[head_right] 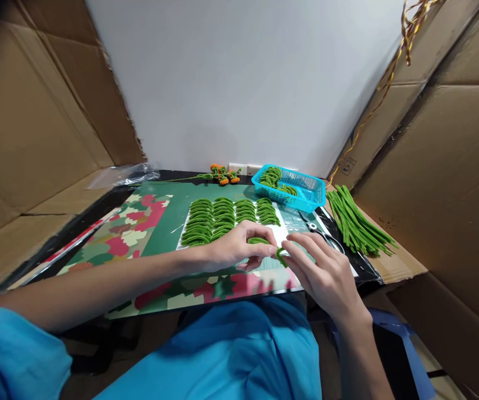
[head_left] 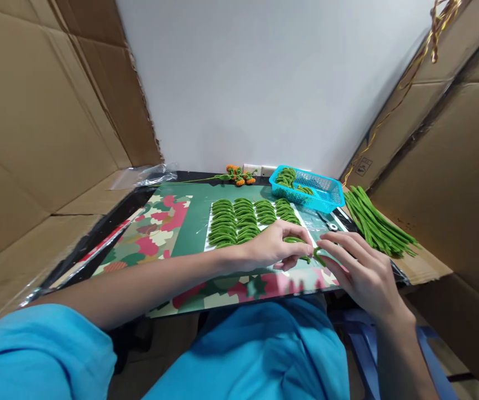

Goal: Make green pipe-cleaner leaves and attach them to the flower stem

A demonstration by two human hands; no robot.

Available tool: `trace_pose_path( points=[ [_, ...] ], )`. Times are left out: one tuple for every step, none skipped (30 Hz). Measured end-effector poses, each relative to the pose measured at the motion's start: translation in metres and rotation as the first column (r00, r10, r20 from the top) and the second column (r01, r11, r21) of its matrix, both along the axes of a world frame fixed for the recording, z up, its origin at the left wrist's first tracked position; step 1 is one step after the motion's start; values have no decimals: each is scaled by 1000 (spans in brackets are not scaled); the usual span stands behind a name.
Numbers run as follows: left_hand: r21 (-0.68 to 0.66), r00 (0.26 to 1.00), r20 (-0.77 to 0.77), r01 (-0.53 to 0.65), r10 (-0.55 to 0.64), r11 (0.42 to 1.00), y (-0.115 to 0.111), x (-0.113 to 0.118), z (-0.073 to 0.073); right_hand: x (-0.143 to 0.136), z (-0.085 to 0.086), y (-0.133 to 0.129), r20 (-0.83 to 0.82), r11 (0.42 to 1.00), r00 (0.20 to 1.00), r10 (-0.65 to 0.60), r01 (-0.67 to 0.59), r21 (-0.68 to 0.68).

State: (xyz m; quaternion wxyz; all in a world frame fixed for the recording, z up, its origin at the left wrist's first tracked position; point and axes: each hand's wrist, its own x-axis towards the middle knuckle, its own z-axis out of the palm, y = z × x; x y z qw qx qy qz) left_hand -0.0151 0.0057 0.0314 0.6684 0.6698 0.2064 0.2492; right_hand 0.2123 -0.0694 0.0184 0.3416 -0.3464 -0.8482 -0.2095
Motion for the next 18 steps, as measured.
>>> trace_pose_path(
  points=[
    [-10,1000,4,-1,1,1000,1,0,0,0,1,1,34,999,999,-3,2,44],
    [-26,1000,9,-2,3,1000,1,0,0,0,2,1,67,996,998,-7,1,88],
    [-44,1000,16,-4,5,999,1,0,0,-1,2,1,98,992,995,-6,-7,129],
    [-60,1000,23,-4,5,998,2,0,0,-1,1,1,126,987,992,-1,-19,158],
    [-70,1000,26,2,0,998,2,0,0,-2,1,1,145,983,989,4,-30,181],
    [-74,1000,26,9,-7,997,2,0,-1,-3,-1,2,158,979,987,9,-41,198],
    [-71,1000,23,15,-13,997,2,0,-1,-4,-2,2,166,977,986,12,-47,210],
    [-63,1000,20,18,-17,998,2,0,-1,-6,-3,2,169,974,986,9,-47,221],
    [-50,1000,17,22,-22,998,1,0,-1,-7,-4,3,166,971,986,2,-41,234],
    [-36,1000,12,25,-25,999,1,-1,-1,-8,-5,3,167,968,986,-6,-36,247],
    [-21,1000,9,26,-26,999,1,-1,-1,-9,-6,4,171,966,985,-11,-34,257],
    [-8,1000,7,30,-30,1000,1,-1,-1,-9,-6,4,181,963,983,-13,-37,266],
    [0,999,4,40,-40,999,1,-2,0,-9,-6,4,191,961,982,-12,-42,274],
    [-1,999,3,52,-52,999,0,-2,0,-8,-6,4,203,959,979,-6,-52,279],
    [-8,998,3,66,-66,998,0,-2,1,-8,-5,4,215,958,977,1,-63,281],
    [-17,997,2,79,-79,997,-1,-2,2,-7,-5,4,222,957,975,9,-73,280],
    [-26,996,-1,91,-91,995,-1,-3,4,-6,-4,4,224,957,974,19,-82,277],
    [-33,995,-6,100,-100,994,-2,-2,5,-5,-3,4,225,958,974,32,-94,270]
  ],
)
